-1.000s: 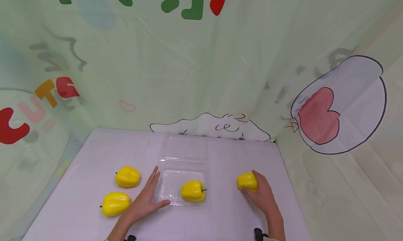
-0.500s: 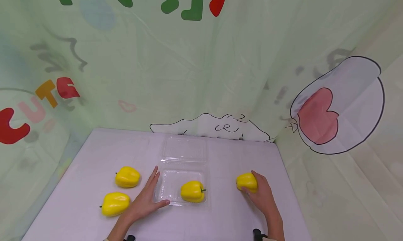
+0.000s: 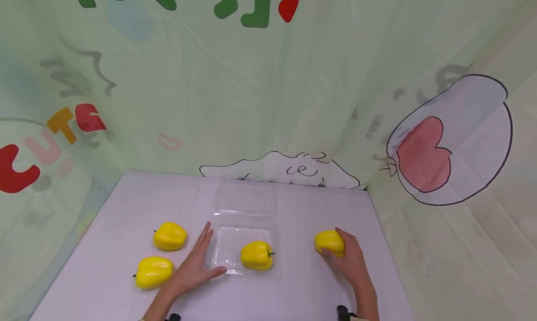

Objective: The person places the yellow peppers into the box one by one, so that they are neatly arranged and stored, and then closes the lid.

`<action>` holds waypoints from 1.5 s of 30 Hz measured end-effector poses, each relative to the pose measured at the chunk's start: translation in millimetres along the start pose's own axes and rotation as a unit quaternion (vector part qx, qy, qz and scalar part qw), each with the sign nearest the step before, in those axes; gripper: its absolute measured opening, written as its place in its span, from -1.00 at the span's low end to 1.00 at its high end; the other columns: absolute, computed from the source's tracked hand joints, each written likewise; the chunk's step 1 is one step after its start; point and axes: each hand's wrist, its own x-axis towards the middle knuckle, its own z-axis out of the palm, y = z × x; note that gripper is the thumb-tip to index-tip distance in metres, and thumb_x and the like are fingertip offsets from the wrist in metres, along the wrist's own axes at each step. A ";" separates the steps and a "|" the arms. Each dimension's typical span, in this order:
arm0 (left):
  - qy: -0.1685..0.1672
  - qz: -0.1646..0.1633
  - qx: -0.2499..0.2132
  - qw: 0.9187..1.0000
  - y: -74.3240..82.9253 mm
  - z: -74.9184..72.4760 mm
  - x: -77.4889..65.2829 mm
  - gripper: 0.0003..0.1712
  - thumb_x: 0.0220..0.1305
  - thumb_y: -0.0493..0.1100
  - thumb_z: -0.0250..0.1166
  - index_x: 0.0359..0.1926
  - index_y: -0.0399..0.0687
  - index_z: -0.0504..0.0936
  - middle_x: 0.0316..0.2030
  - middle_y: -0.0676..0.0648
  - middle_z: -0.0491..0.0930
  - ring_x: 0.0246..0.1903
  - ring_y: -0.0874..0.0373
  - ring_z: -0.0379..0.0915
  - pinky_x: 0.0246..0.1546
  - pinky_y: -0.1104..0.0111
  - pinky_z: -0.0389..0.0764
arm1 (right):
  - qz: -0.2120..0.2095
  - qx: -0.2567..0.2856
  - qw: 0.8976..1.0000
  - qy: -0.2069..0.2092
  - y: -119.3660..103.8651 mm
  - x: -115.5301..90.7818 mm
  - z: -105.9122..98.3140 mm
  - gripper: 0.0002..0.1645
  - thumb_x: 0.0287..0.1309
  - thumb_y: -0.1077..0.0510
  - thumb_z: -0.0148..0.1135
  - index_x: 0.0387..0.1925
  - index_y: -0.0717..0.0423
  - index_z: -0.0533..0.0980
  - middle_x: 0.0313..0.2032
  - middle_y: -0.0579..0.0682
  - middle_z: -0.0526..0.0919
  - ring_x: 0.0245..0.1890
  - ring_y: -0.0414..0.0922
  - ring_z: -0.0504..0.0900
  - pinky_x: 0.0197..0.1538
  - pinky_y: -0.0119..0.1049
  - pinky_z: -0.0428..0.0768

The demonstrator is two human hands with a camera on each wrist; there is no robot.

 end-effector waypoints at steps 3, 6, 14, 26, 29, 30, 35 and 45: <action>0.000 0.001 0.002 1.000 0.3 0.2 0.1 0.39 0.18 0.34 0.53 0.72 -0.10 -0.08 0.75 0.05 -0.41 0.70 -0.22 -0.09 0.59 -0.22 0.26 | 0.008 0.002 1.000 0.001 -0.7 -0.6 -0.1 0.03 0.27 -0.03 0.51 0.55 0.33 0.23 0.42 0.44 0.36 0.38 0.38 0.41 0.48 0.43 0.37; 0.001 0.001 0.005 1.000 0.5 0.2 0.5 0.39 0.18 0.35 0.52 0.72 -0.11 -0.08 0.75 0.04 -0.40 0.70 -0.23 -0.10 0.59 -0.23 0.25 | 0.014 0.007 1.000 0.002 -2.2 -0.6 0.3 0.05 0.27 -0.11 0.51 0.56 0.29 0.24 0.42 0.43 0.36 0.36 0.37 0.42 0.44 0.41 0.44; 0.002 0.002 0.005 1.000 -0.8 1.1 1.4 0.40 0.17 0.35 0.53 0.72 -0.11 -0.08 0.75 0.03 -0.40 0.70 -0.23 -0.08 0.59 -0.22 0.26 | 0.012 0.016 1.000 0.018 -10.6 -0.1 2.3 0.04 0.26 -0.16 0.51 0.55 0.23 0.27 0.42 0.38 0.38 0.31 0.32 0.46 0.34 0.34 0.59; -0.001 -0.008 0.002 1.000 0.4 0.7 1.9 0.40 0.15 0.37 0.53 0.73 -0.03 -0.10 0.75 0.11 -0.42 0.71 -0.18 -0.13 0.61 -0.21 0.23 | -0.006 0.036 0.999 0.039 -35.3 2.3 13.2 0.00 0.21 -0.14 0.56 0.53 0.13 0.33 0.37 0.26 0.46 0.23 0.18 0.52 0.20 0.13 0.73; -0.004 -0.014 0.001 1.000 0.4 0.4 1.5 0.41 0.15 0.37 0.53 0.73 -0.01 -0.11 0.74 0.15 -0.43 0.72 -0.16 -0.13 0.62 -0.20 0.23 | -0.001 0.042 0.998 0.036 -44.0 1.7 16.2 0.00 0.19 -0.15 0.57 0.52 0.11 0.34 0.34 0.22 0.48 0.22 0.13 0.52 0.11 -0.15 0.75; -0.003 -0.012 0.001 1.000 0.1 0.4 1.3 0.41 0.15 0.37 0.53 0.73 -0.03 -0.11 0.75 0.12 -0.43 0.71 -0.18 -0.12 0.61 -0.21 0.23 | 0.000 0.044 0.998 0.035 -46.9 1.4 17.1 0.00 0.18 -0.15 0.57 0.52 0.11 0.35 0.34 0.21 0.49 0.22 0.12 0.52 0.08 -0.25 0.73; -0.003 -0.012 -0.003 1.000 -1.3 1.1 0.4 0.41 0.14 0.35 0.54 0.73 -0.03 -0.10 0.75 0.15 -0.43 0.71 -0.17 -0.11 0.61 -0.21 0.23 | 0.001 0.048 0.998 0.035 -60.5 0.8 22.2 -0.02 0.17 -0.10 0.59 0.51 0.07 0.36 0.32 0.17 0.50 0.20 0.08 0.52 0.03 -0.42 0.65; 0.004 0.003 0.005 1.000 -2.9 1.0 0.7 0.41 0.14 0.35 0.55 0.72 -0.09 -0.08 0.75 0.07 -0.39 0.70 -0.19 -0.10 0.61 -0.18 0.25 | -0.033 0.048 0.997 0.055 -86.3 1.6 31.0 -0.01 0.13 -0.09 0.62 0.50 0.05 0.38 0.33 0.15 0.51 0.15 0.03 0.54 0.02 -0.36 0.70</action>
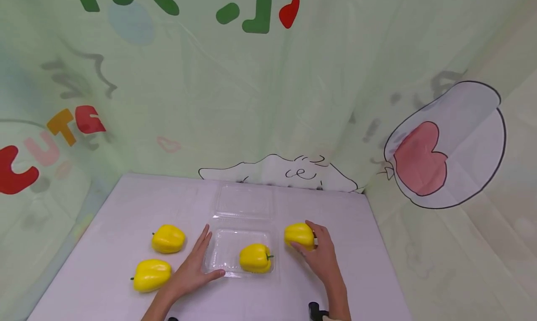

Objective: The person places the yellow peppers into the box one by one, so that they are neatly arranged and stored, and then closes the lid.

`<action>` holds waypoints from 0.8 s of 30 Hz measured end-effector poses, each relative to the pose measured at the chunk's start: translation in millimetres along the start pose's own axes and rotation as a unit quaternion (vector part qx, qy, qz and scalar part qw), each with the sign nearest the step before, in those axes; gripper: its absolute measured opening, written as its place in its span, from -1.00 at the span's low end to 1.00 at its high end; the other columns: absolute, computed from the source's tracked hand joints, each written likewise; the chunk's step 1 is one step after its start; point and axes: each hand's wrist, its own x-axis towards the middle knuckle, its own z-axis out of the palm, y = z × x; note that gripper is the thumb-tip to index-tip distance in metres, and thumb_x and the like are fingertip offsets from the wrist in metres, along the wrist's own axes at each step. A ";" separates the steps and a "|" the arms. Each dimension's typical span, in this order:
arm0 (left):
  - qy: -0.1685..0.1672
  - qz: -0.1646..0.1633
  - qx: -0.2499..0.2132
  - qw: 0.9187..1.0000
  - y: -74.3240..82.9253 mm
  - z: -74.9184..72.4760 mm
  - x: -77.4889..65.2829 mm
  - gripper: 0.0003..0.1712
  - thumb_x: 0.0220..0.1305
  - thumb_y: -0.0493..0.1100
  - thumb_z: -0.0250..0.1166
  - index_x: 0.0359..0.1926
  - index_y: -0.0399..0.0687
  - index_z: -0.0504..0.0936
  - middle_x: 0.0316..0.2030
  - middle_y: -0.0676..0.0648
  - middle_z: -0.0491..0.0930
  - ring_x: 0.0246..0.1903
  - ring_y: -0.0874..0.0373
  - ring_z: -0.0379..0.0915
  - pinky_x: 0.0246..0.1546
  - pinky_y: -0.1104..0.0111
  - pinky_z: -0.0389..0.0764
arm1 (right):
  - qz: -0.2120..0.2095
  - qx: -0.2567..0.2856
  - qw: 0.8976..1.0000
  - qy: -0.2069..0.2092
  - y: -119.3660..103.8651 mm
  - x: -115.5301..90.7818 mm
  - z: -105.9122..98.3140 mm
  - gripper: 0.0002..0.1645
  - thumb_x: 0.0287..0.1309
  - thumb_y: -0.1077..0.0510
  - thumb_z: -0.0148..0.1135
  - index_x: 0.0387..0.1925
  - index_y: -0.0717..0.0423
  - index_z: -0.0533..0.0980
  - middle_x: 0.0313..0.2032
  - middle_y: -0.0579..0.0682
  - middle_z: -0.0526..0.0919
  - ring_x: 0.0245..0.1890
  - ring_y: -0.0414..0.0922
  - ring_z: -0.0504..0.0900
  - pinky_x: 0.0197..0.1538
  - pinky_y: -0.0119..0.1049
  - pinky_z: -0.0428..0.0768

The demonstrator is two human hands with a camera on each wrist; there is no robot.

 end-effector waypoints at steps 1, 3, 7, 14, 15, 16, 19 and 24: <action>-0.001 0.000 0.000 1.000 -0.2 0.2 0.0 0.41 0.14 0.35 0.54 0.72 -0.09 -0.08 0.75 0.06 -0.39 0.71 -0.19 -0.10 0.61 -0.18 0.25 | 0.000 0.005 1.000 -0.003 -3.1 -0.2 0.8 -0.01 0.13 -0.10 0.62 0.50 0.05 0.38 0.33 0.15 0.51 0.14 0.03 0.53 0.02 -0.35 0.70; -0.001 -0.003 -0.002 1.000 0.0 0.4 -0.3 0.41 0.13 0.35 0.55 0.72 -0.07 -0.08 0.75 0.09 -0.38 0.71 -0.17 -0.11 0.61 -0.17 0.24 | 0.003 0.008 1.000 -0.009 -9.1 -0.4 2.4 -0.01 0.13 -0.12 0.61 0.51 0.04 0.37 0.34 0.14 0.50 0.15 0.02 0.53 0.06 -0.31 0.71; 0.000 -0.004 -0.004 1.000 0.2 0.5 -0.6 0.42 0.12 0.37 0.55 0.73 -0.05 -0.07 0.75 0.11 -0.39 0.72 -0.15 -0.13 0.62 -0.16 0.23 | 0.000 0.016 1.000 -0.015 -20.6 -0.3 7.0 0.00 0.14 -0.11 0.61 0.52 0.02 0.37 0.36 0.14 0.50 0.18 0.03 0.53 0.14 -0.11 0.74; 0.000 -0.002 -0.003 1.000 0.9 -0.7 -1.3 0.42 0.12 0.35 0.56 0.72 -0.06 -0.07 0.75 0.09 -0.39 0.71 -0.15 -0.12 0.62 -0.16 0.23 | -0.017 0.022 1.000 -0.010 -34.2 -0.2 20.4 -0.02 0.12 -0.04 0.63 0.50 0.03 0.38 0.35 0.11 0.51 0.20 0.02 0.54 0.15 -0.04 0.77; 0.000 -0.002 -0.004 1.000 0.8 -0.7 -1.3 0.42 0.12 0.35 0.56 0.72 -0.07 -0.07 0.75 0.09 -0.39 0.71 -0.15 -0.12 0.62 -0.16 0.23 | -0.018 0.024 1.000 -0.010 -36.4 0.0 22.1 -0.02 0.12 -0.03 0.63 0.50 0.02 0.38 0.34 0.10 0.51 0.20 0.01 0.54 0.16 -0.05 0.76; 0.000 -0.002 -0.003 1.000 0.5 -0.6 -1.3 0.42 0.12 0.35 0.56 0.72 -0.07 -0.07 0.75 0.09 -0.39 0.71 -0.15 -0.12 0.62 -0.16 0.24 | -0.019 0.026 0.999 -0.012 -39.1 0.2 23.6 -0.03 0.12 -0.02 0.63 0.50 0.01 0.38 0.34 0.10 0.51 0.20 0.01 0.54 0.16 -0.05 0.76; 0.000 -0.001 -0.003 1.000 -0.1 -0.4 -1.1 0.42 0.12 0.36 0.56 0.72 -0.07 -0.08 0.75 0.09 -0.39 0.71 -0.16 -0.12 0.62 -0.16 0.24 | -0.023 0.034 0.999 -0.018 -46.6 1.3 27.7 -0.05 0.13 0.01 0.63 0.50 0.00 0.39 0.35 0.10 0.51 0.22 0.03 0.54 0.18 -0.01 0.75; 0.000 0.000 -0.007 1.000 -0.9 1.0 -0.6 0.43 0.12 0.34 0.57 0.73 -0.07 -0.10 0.75 0.09 -0.41 0.71 -0.17 -0.12 0.61 -0.17 0.24 | -0.028 0.045 0.998 -0.026 -55.8 3.3 34.5 -0.06 0.14 0.01 0.62 0.50 -0.02 0.39 0.36 0.10 0.50 0.24 0.04 0.54 0.21 0.02 0.72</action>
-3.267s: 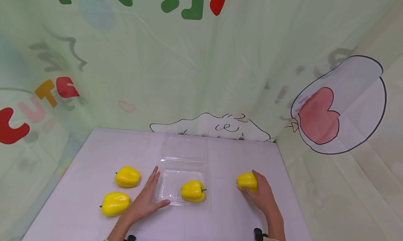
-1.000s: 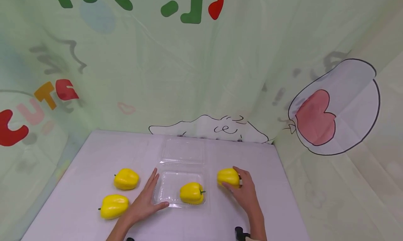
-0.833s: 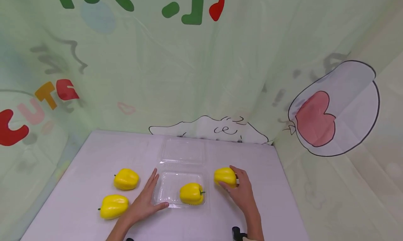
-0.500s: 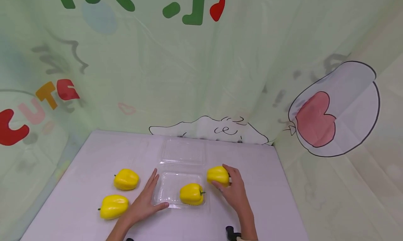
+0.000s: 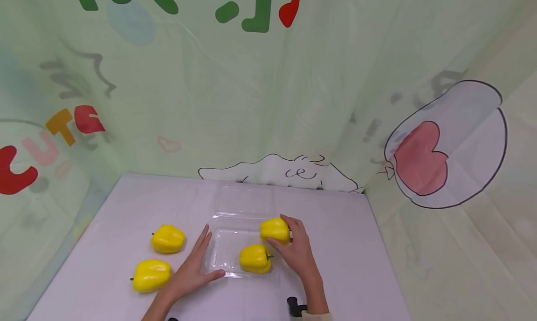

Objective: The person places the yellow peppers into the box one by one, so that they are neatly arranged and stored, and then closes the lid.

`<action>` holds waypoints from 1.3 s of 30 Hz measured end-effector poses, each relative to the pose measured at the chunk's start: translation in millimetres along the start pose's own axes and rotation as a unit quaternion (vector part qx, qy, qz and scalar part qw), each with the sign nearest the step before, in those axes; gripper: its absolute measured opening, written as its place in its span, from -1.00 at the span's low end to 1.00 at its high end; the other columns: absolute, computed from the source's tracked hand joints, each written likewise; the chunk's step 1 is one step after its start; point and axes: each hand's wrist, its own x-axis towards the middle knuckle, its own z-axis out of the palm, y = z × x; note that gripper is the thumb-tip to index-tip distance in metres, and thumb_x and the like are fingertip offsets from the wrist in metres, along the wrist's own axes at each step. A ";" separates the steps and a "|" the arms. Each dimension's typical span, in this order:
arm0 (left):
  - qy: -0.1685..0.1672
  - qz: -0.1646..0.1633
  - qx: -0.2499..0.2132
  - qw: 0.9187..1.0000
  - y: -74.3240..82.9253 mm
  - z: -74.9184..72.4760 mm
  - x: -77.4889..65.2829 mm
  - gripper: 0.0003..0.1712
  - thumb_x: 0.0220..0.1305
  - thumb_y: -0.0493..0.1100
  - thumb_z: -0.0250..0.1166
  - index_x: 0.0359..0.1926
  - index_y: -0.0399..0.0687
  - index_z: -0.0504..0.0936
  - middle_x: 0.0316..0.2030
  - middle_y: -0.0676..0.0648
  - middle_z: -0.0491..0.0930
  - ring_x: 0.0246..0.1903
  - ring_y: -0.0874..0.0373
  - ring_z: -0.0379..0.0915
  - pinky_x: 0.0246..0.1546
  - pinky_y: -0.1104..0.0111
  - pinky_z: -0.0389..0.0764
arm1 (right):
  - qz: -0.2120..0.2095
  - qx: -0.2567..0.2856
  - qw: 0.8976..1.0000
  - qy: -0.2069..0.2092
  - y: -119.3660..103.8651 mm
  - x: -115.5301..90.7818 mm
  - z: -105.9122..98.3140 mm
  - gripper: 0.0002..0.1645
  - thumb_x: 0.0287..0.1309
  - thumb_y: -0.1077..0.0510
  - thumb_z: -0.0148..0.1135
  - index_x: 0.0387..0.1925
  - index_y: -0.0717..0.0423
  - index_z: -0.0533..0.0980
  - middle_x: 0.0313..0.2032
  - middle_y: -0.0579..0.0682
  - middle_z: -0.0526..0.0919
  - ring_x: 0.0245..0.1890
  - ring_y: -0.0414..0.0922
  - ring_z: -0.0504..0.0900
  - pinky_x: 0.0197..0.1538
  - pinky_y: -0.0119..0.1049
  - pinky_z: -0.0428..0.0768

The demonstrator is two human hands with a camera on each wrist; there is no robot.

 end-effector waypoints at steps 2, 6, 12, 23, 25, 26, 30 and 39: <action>-0.002 0.000 -0.002 1.000 0.1 0.5 0.6 0.43 0.12 0.33 0.57 0.73 -0.06 -0.11 0.75 0.07 -0.41 0.71 -0.17 -0.12 0.62 -0.16 0.24 | -0.004 0.003 1.000 0.000 -1.7 1.5 3.3 -0.06 0.13 0.02 0.63 0.49 -0.02 0.40 0.35 0.09 0.50 0.25 0.03 0.54 0.21 0.03 0.72; -0.004 -0.003 0.002 1.000 0.8 0.8 0.8 0.43 0.13 0.33 0.56 0.73 -0.06 -0.11 0.75 0.05 -0.40 0.71 -0.18 -0.11 0.61 -0.17 0.25 | -0.010 0.008 1.000 -0.002 -4.1 4.7 10.6 -0.06 0.12 0.02 0.63 0.49 -0.01 0.41 0.35 0.08 0.50 0.26 0.04 0.55 0.24 0.07 0.74; 0.005 -0.003 0.008 1.000 0.8 -0.6 -0.6 0.43 0.11 0.35 0.57 0.72 -0.07 -0.08 0.76 0.04 -0.37 0.70 -0.18 -0.08 0.60 -0.17 0.26 | -0.018 0.014 1.000 -0.019 -13.3 10.1 20.1 -0.07 0.13 0.00 0.63 0.48 0.01 0.41 0.35 0.11 0.51 0.24 0.06 0.58 0.30 0.10 0.70; 0.000 -0.007 -0.007 1.000 1.0 1.6 -0.4 0.42 0.12 0.37 0.55 0.73 -0.03 -0.08 0.75 0.10 -0.39 0.71 -0.16 -0.11 0.62 -0.19 0.22 | -0.011 0.008 1.000 -0.021 -17.5 13.5 34.2 -0.05 0.11 -0.03 0.64 0.48 -0.05 0.41 0.37 0.07 0.51 0.29 0.05 0.58 0.40 0.11 0.64; -0.001 -0.008 -0.008 1.000 0.7 1.9 -0.2 0.41 0.13 0.37 0.54 0.73 -0.03 -0.08 0.75 0.12 -0.40 0.71 -0.16 -0.11 0.61 -0.20 0.22 | -0.011 0.013 1.000 -0.021 -18.3 13.4 36.4 -0.05 0.10 -0.03 0.65 0.48 -0.04 0.41 0.37 0.08 0.51 0.30 0.07 0.57 0.42 0.14 0.61; -0.001 -0.008 -0.008 1.000 0.5 1.9 -0.1 0.41 0.13 0.37 0.54 0.73 -0.03 -0.09 0.75 0.12 -0.40 0.71 -0.16 -0.10 0.61 -0.20 0.23 | -0.010 0.014 1.000 -0.022 -18.6 13.5 37.6 -0.05 0.10 -0.02 0.65 0.48 -0.04 0.41 0.37 0.09 0.51 0.30 0.08 0.57 0.43 0.16 0.60; -0.001 -0.007 -0.008 1.000 -0.5 2.2 0.1 0.42 0.13 0.36 0.55 0.73 -0.01 -0.10 0.75 0.14 -0.41 0.71 -0.16 -0.11 0.61 -0.20 0.23 | -0.004 0.011 1.000 -0.025 -20.2 12.6 41.5 -0.05 0.10 -0.03 0.65 0.48 -0.07 0.42 0.38 0.09 0.50 0.32 0.11 0.57 0.45 0.19 0.57; -0.002 -0.010 -0.010 1.000 -0.4 2.3 0.3 0.41 0.14 0.37 0.54 0.73 -0.02 -0.10 0.75 0.15 -0.42 0.71 -0.18 -0.11 0.61 -0.22 0.21 | -0.007 0.008 1.000 -0.015 -18.2 10.6 44.7 -0.07 0.09 -0.02 0.65 0.46 -0.03 0.44 0.34 0.10 0.52 0.26 0.10 0.60 0.39 0.17 0.63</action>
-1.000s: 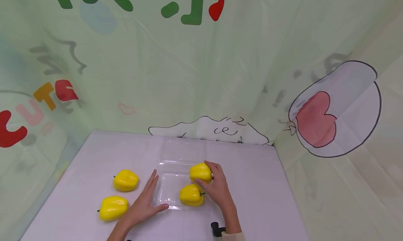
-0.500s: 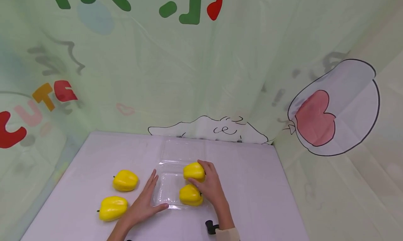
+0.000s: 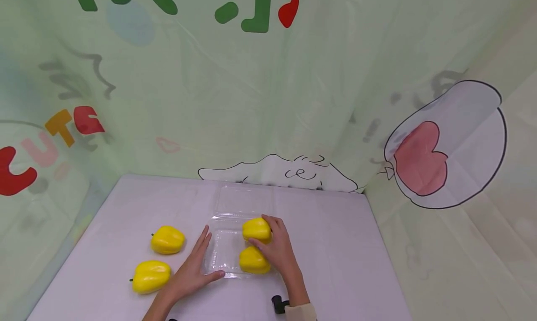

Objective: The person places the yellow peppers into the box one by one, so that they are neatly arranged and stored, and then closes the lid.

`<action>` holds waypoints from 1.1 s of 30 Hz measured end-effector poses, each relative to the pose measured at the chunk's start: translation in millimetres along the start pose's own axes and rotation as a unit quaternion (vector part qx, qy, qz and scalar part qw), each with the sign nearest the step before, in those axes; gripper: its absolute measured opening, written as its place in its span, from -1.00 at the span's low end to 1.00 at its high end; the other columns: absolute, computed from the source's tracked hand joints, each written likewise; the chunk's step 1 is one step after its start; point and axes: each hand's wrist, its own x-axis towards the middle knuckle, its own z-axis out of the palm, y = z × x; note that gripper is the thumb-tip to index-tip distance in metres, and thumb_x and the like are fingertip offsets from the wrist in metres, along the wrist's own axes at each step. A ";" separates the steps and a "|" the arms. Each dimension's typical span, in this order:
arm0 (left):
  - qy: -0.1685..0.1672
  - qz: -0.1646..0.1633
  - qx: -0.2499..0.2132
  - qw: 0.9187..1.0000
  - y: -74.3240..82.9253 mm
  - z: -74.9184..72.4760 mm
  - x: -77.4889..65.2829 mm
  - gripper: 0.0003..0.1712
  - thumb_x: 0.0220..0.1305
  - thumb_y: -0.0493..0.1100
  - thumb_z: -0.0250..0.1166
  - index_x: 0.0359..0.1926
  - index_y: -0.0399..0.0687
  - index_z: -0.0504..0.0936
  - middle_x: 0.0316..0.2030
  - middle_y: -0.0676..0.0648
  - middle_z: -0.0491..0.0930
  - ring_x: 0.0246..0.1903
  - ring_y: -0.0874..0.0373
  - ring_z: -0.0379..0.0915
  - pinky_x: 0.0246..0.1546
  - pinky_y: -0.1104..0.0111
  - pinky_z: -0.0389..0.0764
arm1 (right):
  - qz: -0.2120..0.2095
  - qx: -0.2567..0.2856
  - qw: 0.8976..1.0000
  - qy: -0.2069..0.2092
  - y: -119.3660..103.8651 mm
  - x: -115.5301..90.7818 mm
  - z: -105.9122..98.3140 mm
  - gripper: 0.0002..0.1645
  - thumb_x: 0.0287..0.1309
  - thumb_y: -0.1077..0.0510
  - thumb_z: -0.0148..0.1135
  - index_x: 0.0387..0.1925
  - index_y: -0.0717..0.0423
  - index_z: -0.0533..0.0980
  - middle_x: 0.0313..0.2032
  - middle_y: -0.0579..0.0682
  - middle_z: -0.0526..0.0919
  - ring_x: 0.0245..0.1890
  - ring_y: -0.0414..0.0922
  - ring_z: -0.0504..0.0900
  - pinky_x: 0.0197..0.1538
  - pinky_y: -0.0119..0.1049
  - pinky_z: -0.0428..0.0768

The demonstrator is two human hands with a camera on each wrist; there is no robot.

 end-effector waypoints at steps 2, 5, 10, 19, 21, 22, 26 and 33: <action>-0.001 -0.001 0.002 1.000 0.1 -0.2 0.2 0.41 0.14 0.38 0.53 0.73 -0.02 -0.10 0.75 0.14 -0.42 0.71 -0.18 -0.11 0.61 -0.22 0.21 | -0.004 0.000 1.000 0.001 0.7 0.1 0.4 -0.08 0.09 -0.01 0.65 0.45 -0.02 0.45 0.33 0.11 0.52 0.25 0.10 0.60 0.38 0.17 0.64; -0.003 -0.003 0.003 1.000 0.0 -0.3 0.5 0.42 0.14 0.39 0.53 0.73 -0.02 -0.10 0.75 0.14 -0.42 0.71 -0.17 -0.12 0.62 -0.22 0.21 | -0.005 0.005 1.000 -0.002 1.9 1.1 0.7 -0.09 0.09 -0.01 0.65 0.44 -0.02 0.46 0.34 0.10 0.52 0.28 0.10 0.59 0.40 0.16 0.62; -0.003 -0.001 0.002 1.000 0.1 -0.7 0.5 0.42 0.13 0.38 0.53 0.73 -0.03 -0.09 0.75 0.12 -0.41 0.72 -0.16 -0.13 0.62 -0.21 0.20 | -0.003 0.011 1.000 -0.008 3.7 2.2 0.3 -0.10 0.09 -0.03 0.65 0.44 -0.05 0.46 0.36 0.09 0.51 0.29 0.09 0.57 0.43 0.15 0.61; -0.002 -0.002 0.003 1.000 -0.3 0.1 1.0 0.42 0.12 0.37 0.55 0.73 -0.03 -0.09 0.75 0.10 -0.40 0.71 -0.17 -0.13 0.62 -0.19 0.20 | -0.006 0.036 0.999 -0.031 8.4 1.5 -7.4 -0.19 0.28 -0.05 0.51 0.48 -0.04 0.43 0.40 0.09 0.50 0.34 0.10 0.60 0.48 0.15 0.56; -0.001 -0.003 0.005 1.000 -0.6 0.0 1.3 0.42 0.13 0.37 0.54 0.73 -0.03 -0.09 0.75 0.10 -0.40 0.71 -0.17 -0.12 0.62 -0.20 0.21 | -0.015 0.035 0.999 -0.034 9.5 1.9 -8.6 -0.23 0.31 -0.03 0.48 0.48 -0.02 0.43 0.39 0.09 0.50 0.33 0.10 0.61 0.47 0.14 0.57; -0.001 -0.003 0.006 1.000 -0.7 -0.1 1.4 0.42 0.13 0.37 0.54 0.73 -0.04 -0.09 0.75 0.10 -0.40 0.71 -0.17 -0.12 0.62 -0.20 0.21 | -0.021 0.036 0.999 -0.034 9.9 2.3 -9.0 -0.23 0.31 -0.02 0.48 0.48 0.00 0.43 0.38 0.10 0.51 0.32 0.10 0.61 0.46 0.14 0.58; -0.001 -0.005 0.006 1.000 -0.2 -1.0 0.9 0.42 0.12 0.38 0.54 0.73 -0.02 -0.09 0.75 0.11 -0.40 0.71 -0.17 -0.12 0.62 -0.20 0.21 | -0.033 0.043 0.998 -0.037 10.3 3.9 -10.2 -0.21 0.29 0.02 0.50 0.47 0.05 0.44 0.36 0.11 0.52 0.31 0.12 0.62 0.44 0.16 0.59; -0.002 0.001 0.002 1.000 0.1 -1.5 0.4 0.42 0.13 0.36 0.56 0.73 -0.03 -0.09 0.75 0.12 -0.40 0.72 -0.16 -0.14 0.63 -0.18 0.19 | -0.030 0.051 0.997 -0.038 11.0 3.9 -10.9 -0.23 0.25 0.05 0.53 0.45 -0.03 0.47 0.36 0.09 0.53 0.33 0.11 0.60 0.46 0.15 0.57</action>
